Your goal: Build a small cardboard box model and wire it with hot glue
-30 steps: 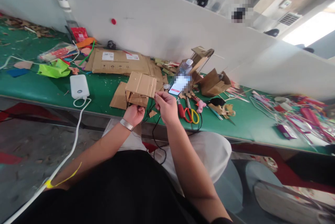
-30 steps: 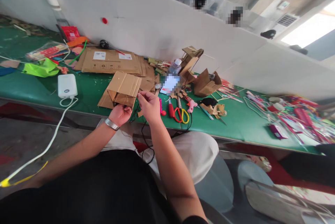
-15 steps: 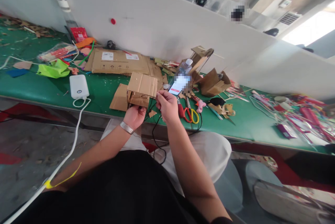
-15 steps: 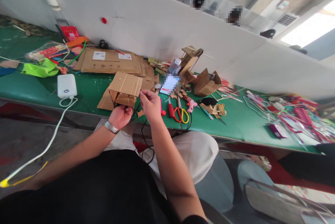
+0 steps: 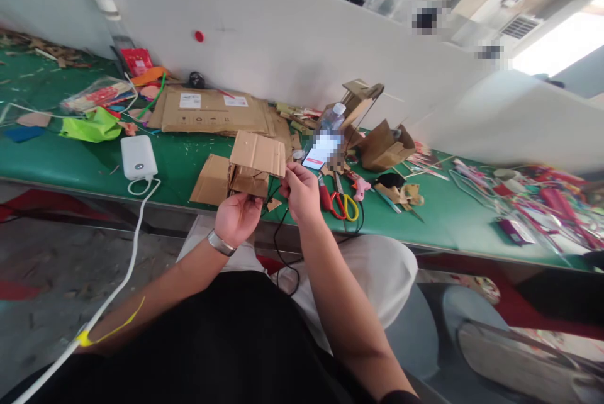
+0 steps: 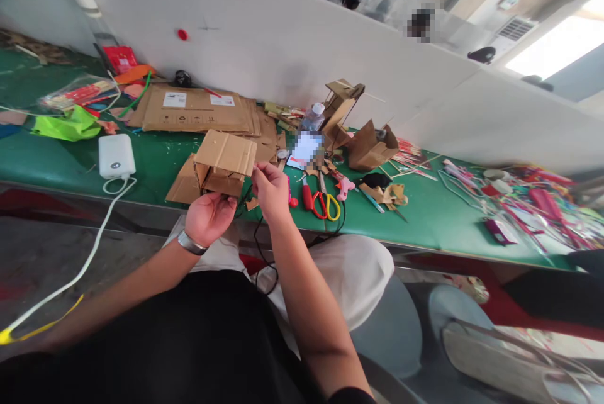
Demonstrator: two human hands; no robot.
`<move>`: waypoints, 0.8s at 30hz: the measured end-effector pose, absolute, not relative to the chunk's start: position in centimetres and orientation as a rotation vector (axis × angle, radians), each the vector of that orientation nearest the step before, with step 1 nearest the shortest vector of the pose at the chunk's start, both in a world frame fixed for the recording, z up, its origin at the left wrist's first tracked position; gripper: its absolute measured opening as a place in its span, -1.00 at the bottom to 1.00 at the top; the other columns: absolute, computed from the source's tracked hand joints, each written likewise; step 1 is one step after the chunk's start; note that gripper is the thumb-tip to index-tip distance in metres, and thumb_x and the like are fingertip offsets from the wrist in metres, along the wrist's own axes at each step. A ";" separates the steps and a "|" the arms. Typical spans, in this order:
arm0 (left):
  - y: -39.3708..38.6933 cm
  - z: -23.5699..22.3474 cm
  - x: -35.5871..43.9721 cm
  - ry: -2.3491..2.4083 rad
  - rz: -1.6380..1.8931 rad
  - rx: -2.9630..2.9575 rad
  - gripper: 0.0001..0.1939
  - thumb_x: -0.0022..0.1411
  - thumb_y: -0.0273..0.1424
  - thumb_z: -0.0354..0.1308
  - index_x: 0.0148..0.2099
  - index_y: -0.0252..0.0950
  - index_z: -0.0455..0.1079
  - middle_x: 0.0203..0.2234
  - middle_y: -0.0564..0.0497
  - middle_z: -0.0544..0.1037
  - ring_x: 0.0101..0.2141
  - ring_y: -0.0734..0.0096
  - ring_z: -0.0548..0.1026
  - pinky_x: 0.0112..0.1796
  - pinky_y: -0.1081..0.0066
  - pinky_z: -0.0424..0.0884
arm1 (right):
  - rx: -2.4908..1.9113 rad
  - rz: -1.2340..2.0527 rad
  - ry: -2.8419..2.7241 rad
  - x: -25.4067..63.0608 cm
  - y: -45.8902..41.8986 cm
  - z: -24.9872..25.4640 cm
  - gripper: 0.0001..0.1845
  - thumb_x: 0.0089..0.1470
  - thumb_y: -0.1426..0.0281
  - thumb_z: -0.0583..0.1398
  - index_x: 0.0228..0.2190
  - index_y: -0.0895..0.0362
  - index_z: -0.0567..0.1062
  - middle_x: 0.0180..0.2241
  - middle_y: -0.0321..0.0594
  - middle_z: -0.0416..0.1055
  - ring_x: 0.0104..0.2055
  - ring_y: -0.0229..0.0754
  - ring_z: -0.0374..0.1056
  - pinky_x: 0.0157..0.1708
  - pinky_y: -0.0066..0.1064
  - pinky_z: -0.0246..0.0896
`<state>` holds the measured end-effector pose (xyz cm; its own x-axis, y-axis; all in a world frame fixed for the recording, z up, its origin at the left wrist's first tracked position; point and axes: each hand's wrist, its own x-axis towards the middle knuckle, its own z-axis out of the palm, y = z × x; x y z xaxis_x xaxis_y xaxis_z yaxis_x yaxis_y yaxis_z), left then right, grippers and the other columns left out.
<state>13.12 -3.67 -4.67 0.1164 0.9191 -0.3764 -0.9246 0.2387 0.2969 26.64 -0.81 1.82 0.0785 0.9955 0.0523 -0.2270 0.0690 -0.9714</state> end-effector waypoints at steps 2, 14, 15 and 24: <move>-4.1 -4.1 13.2 0.509 1.338 -0.019 -0.74 0.27 -0.65 0.06 -0.18 -0.30 0.53 -0.23 -0.09 0.67 -0.26 0.37 0.59 -0.20 0.36 0.51 | -1.018 1.210 -1.005 26.6 -0.9 1.7 -0.71 -0.09 0.20 0.39 -0.48 0.08 0.44 -0.63 -0.47 0.14 -0.61 -0.40 -0.04 -0.65 -0.55 -0.14; -7.4 -4.2 12.1 0.559 1.266 0.283 -0.78 0.41 -0.43 0.15 -0.16 -0.33 0.65 -0.08 -0.13 0.69 0.04 0.29 0.60 0.23 0.28 0.46 | -1.039 1.155 -1.063 27.5 -1.9 0.9 -0.72 0.00 0.16 0.37 -0.45 0.09 0.48 -0.63 -0.45 0.22 -0.58 -0.37 0.06 -0.56 -0.51 -0.06; -8.0 -4.8 11.5 0.605 1.253 0.406 -0.83 0.36 -0.43 0.23 -0.14 -0.32 0.66 -0.05 -0.14 0.69 0.07 0.24 0.60 0.22 0.27 0.46 | -1.050 1.139 -1.076 27.8 -2.1 0.8 -0.72 -0.01 0.17 0.37 -0.46 0.09 0.48 -0.62 -0.43 0.25 -0.57 -0.36 0.10 -0.53 -0.50 -0.02; -7.1 -6.4 5.4 1.102 1.672 1.397 -0.17 -0.26 -0.29 0.70 0.10 -0.21 0.50 0.08 -0.15 0.52 0.07 0.04 0.51 0.13 0.21 0.44 | -1.030 1.167 -1.059 28.6 -3.5 0.2 -0.71 0.04 0.15 0.36 -0.47 0.08 0.48 -0.60 -0.42 0.24 -0.50 -0.30 0.18 -0.41 -0.44 0.18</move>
<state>5.38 -7.06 -6.37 -0.1872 0.8969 0.4007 0.0143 -0.4054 0.9140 28.58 -3.48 0.19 0.0847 0.9921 0.0926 -0.1881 0.1072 -0.9763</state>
